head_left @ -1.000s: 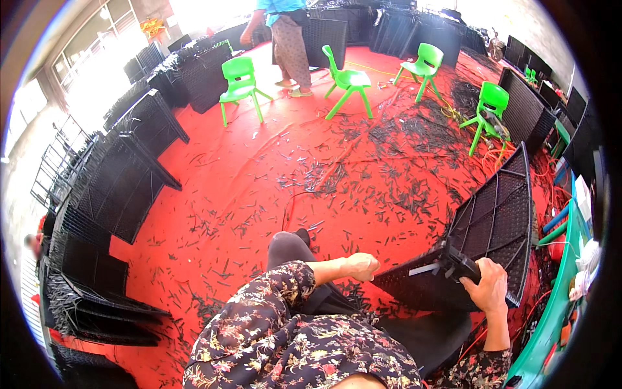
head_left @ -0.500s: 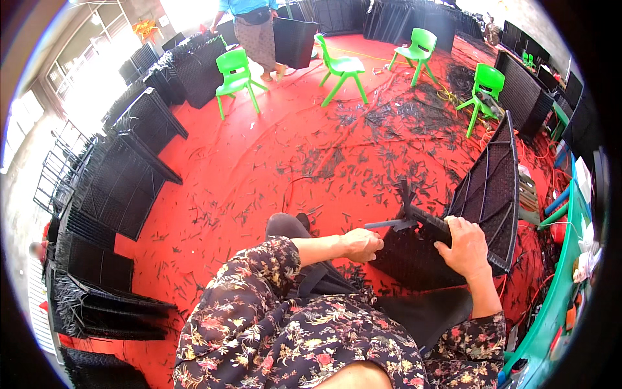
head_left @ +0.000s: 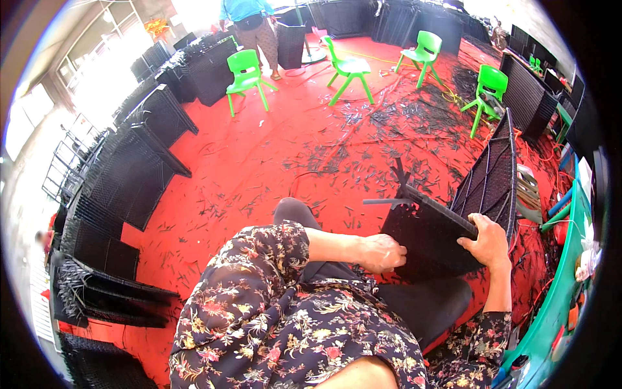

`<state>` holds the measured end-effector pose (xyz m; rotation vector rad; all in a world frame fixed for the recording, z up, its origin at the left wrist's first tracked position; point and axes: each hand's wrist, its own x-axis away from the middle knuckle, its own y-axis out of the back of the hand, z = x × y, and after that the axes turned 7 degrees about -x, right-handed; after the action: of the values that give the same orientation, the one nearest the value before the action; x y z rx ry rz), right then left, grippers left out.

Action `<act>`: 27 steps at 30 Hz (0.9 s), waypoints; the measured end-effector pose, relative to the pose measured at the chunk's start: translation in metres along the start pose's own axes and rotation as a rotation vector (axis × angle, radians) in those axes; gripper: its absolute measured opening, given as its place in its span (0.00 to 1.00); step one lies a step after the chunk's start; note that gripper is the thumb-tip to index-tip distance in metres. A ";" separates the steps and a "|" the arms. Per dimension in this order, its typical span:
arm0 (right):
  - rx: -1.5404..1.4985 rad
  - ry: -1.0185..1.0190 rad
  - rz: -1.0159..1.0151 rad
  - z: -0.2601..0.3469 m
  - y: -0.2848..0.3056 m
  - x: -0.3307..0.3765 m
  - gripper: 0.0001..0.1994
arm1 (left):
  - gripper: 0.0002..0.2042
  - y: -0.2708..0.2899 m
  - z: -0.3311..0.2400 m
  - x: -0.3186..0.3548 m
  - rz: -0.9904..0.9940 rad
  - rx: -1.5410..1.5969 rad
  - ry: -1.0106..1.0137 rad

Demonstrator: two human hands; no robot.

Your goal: The person weaves a black synthetic wicker strip into a pre-woven furniture panel using their hands, repeatedly pulling and threading the strip through the existing weave.

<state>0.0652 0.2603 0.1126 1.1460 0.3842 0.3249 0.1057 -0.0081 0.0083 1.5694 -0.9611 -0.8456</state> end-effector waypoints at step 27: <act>0.087 0.095 -0.022 -0.005 -0.014 -0.002 0.21 | 0.24 0.091 0.043 -0.080 -0.169 -0.008 0.744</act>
<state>0.0620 0.2581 0.0983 1.2136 0.4985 0.3472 0.0194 0.0363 0.0930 1.7764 -0.2909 -0.3122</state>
